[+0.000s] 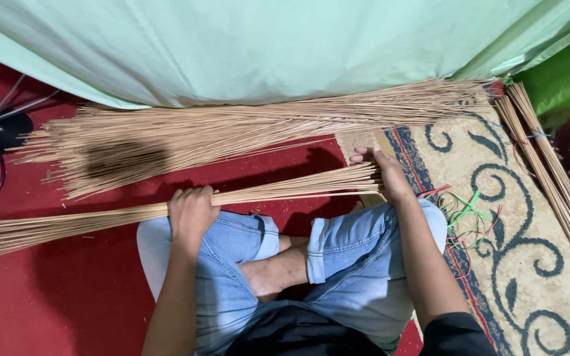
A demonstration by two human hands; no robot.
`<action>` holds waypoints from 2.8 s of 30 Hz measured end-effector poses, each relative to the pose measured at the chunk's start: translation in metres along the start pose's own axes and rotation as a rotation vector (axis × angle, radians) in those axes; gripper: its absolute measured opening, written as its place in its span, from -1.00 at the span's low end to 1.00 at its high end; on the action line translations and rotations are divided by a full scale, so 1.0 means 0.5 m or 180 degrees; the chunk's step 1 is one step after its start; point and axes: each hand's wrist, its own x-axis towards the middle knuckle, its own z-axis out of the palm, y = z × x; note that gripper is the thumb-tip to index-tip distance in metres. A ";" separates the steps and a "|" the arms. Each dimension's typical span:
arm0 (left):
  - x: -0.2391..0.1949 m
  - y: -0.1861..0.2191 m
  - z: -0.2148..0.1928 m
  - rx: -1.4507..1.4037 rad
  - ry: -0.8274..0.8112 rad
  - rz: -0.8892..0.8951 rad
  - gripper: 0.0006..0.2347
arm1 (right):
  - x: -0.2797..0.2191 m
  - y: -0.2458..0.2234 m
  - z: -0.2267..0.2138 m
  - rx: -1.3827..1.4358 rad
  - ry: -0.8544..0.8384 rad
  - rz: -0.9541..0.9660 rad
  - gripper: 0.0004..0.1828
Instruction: Sorting and bundling thin wooden sticks by hand while sitting on the floor
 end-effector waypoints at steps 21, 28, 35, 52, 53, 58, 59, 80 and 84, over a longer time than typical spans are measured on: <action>-0.008 -0.017 0.029 -0.0009 0.0412 -0.0267 -0.68 | 0.002 0.023 -0.043 -0.0531 0.0304 -0.1039 -0.79; -0.015 -0.016 0.034 -0.0032 0.0373 -0.0311 -0.68 | 0.013 0.023 -0.053 -0.0050 0.0318 -0.0683 -0.73; -0.007 -0.012 0.017 -0.0017 0.0473 -0.0275 -0.68 | 0.020 0.017 -0.066 0.0493 -0.0051 -0.0309 -0.34; 0.011 0.035 -0.044 0.0011 0.0562 0.0479 -0.78 | -0.030 -0.001 0.013 0.0588 -0.0965 0.0531 -0.05; 0.015 0.047 -0.054 -0.0093 0.0592 0.0589 -0.80 | -0.019 0.015 -0.002 0.0746 -0.0805 0.0329 -0.19; 0.029 0.082 -0.096 -0.0322 0.0571 0.0798 -0.81 | 0.032 0.075 -0.067 0.1486 -0.0332 0.0160 -0.48; 0.024 0.085 -0.099 -0.0397 0.0532 0.0771 -0.84 | 0.035 0.080 -0.077 0.1686 -0.0213 0.0224 -0.58; 0.021 0.153 -0.113 -0.0229 0.0121 0.0169 -0.68 | 0.023 0.064 -0.088 0.2696 0.0224 -0.0247 -0.75; 0.026 0.103 -0.078 -0.0507 -0.0411 0.0032 -0.79 | 0.018 0.069 -0.095 0.2559 0.0048 -0.0180 -0.70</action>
